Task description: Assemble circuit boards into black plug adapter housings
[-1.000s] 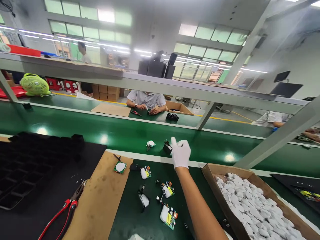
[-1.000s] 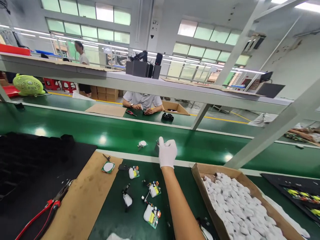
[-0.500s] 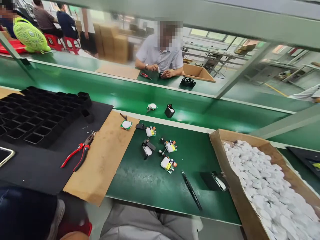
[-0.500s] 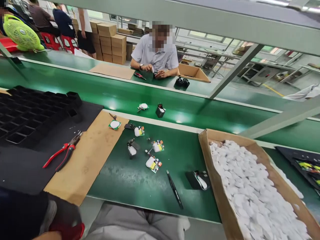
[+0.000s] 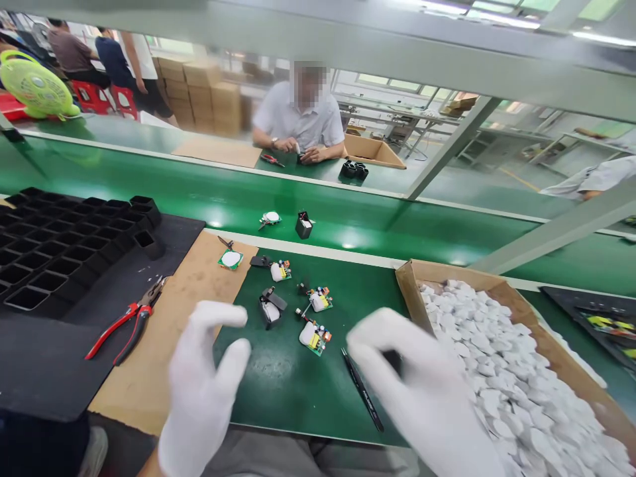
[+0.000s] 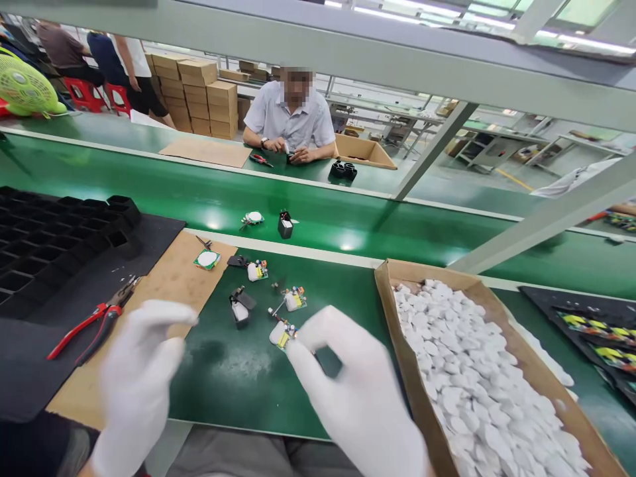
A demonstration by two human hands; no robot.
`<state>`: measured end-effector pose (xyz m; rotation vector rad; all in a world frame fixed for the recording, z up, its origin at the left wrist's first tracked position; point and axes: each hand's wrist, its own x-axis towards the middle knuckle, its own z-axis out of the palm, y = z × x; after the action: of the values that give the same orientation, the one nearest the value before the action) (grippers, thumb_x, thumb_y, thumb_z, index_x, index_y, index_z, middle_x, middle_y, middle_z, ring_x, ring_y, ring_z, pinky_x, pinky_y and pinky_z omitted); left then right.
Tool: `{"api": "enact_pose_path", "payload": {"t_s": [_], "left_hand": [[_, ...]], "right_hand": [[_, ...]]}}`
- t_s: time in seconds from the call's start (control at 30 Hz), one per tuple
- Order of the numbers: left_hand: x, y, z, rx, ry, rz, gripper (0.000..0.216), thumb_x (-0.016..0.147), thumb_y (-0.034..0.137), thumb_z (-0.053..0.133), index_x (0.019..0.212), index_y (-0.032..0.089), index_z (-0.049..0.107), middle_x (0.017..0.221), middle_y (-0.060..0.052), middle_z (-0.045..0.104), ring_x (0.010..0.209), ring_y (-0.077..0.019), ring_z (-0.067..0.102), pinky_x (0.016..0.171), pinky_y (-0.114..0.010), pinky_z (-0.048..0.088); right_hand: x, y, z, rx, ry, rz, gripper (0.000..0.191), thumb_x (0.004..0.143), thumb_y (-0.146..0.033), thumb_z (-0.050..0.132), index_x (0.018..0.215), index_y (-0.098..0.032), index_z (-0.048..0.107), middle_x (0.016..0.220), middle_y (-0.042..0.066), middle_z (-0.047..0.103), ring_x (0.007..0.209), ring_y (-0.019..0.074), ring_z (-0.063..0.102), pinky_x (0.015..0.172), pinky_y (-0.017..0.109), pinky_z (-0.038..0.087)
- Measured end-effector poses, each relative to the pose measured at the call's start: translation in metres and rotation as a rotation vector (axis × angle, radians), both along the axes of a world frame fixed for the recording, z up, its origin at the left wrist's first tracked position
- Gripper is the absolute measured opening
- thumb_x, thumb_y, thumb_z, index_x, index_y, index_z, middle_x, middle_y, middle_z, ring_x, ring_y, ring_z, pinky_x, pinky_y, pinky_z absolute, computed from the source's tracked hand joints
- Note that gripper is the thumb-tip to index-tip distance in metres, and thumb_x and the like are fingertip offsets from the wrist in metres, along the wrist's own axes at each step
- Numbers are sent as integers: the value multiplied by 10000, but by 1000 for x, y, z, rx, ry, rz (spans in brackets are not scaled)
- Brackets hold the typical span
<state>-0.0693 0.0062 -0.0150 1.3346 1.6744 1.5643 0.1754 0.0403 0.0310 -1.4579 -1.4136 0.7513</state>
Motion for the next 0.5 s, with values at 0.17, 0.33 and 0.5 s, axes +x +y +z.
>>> {"api": "enact_pose_path", "payload": {"t_s": [0.17,0.33,0.5], "left_hand": [[16,39,-40,-228,-96,-38,368,950,408,670,1284,263,621,1317,-85,715,1183,-279,681,1125,-553,523],[4,39,-42,-216,-29,-4,332,1006,450,595,1281,264,603,1320,-84,726,1195,-255,706,1108,-496,552],[-26,64,-42,-215,131,-43,243,987,412,613,1166,257,663,1194,-63,768,1129,-247,748,1058,-445,583]], "right_hand": [[-9,25,-61,-58,-872,81,422,793,-432,889,1130,-209,767,1002,78,767,900,335,719,823,456,473],[-10,36,-96,-20,-1038,177,358,839,-355,853,1163,-228,769,1024,71,747,890,300,723,768,404,454],[-5,40,-100,67,-1002,124,237,862,-366,761,1041,-210,761,938,70,755,814,287,717,779,409,448]]}}
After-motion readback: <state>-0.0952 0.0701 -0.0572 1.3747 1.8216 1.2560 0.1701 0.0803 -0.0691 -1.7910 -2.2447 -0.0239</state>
